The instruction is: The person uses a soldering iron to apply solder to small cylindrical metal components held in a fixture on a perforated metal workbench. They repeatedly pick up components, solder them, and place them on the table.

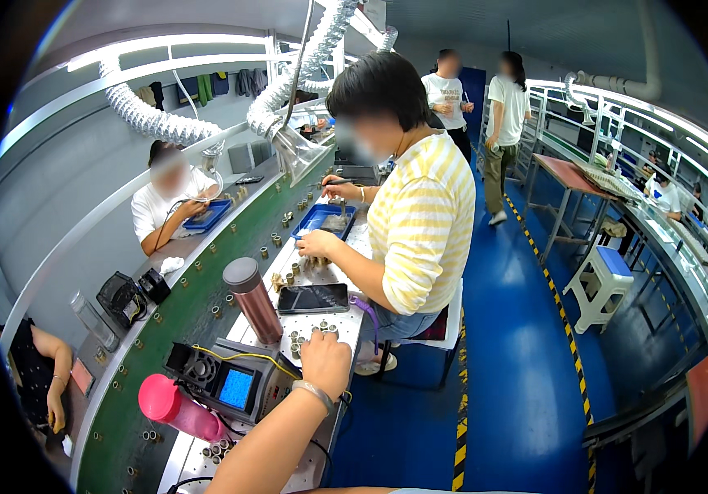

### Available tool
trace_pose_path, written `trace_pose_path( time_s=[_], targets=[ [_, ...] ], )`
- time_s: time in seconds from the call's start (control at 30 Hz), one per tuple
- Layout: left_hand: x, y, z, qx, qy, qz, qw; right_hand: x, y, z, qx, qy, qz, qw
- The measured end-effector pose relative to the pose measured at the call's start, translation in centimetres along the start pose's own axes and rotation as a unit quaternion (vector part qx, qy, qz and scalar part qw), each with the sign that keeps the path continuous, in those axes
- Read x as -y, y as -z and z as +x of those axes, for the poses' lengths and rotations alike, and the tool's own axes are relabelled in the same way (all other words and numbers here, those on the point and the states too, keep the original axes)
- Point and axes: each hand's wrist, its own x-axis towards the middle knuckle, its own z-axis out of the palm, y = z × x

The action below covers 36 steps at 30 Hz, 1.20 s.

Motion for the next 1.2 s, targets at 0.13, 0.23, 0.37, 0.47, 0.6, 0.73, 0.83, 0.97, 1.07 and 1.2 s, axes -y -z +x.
trace_pose_path(
  time_s=[0.13, 0.23, 0.37, 0.47, 0.6, 0.73, 0.83, 0.97, 1.07, 1.2],
  targets=[
    [0.1, 0.1, 0.6, 0.026, 0.037, 0.044, 0.998, 0.4, 0.2, 0.2, 0.013, 0.002, -0.006, 1.0],
    [0.2, 0.8, 0.2, 0.003, 0.049, 0.046, 0.998, 0.1, -0.5, 0.5, 0.029, 0.001, -0.021, 0.999],
    [0.0, 4.2, -1.3, -0.052, 0.031, -0.023, 0.998, -1.4, -2.4, 2.2, 0.065, -0.017, -0.056, 0.996],
    [-0.7, 9.6, -4.3, -0.062, 0.0, -0.076, 0.995, -2.6, -5.3, 3.9, 0.094, -0.023, -0.104, 0.99],
    [-3.4, 15.0, -11.1, -0.117, -0.009, -0.06, 0.991, -3.5, -8.6, 4.6, 0.088, -0.031, -0.148, 0.985],
    [-4.8, 20.6, -21.8, -0.144, -0.029, -0.073, 0.986, -3.4, -10.2, 4.6, 0.051, -0.045, -0.108, 0.992],
    [-2.8, 22.8, -28.8, -0.172, 0.049, -0.185, 0.966, -2.1, -10.4, 3.9, 0.034, -0.064, -0.062, 0.995],
    [2.2, 25.3, -39.3, -0.159, 0.269, -0.058, 0.948, -1.0, -11.1, 3.6, 0.027, -0.019, -0.075, 0.997],
    [7.9, 24.4, -44.7, -0.22, 0.484, -0.083, 0.843, -0.2, -9.9, 3.7, -0.019, 0.0, -0.106, 0.994],
    [12.9, 20.8, -48.5, -0.183, 0.561, -0.001, 0.807, -0.3, -10.1, 4.4, -0.025, 0.03, -0.091, 0.995]
  ],
)
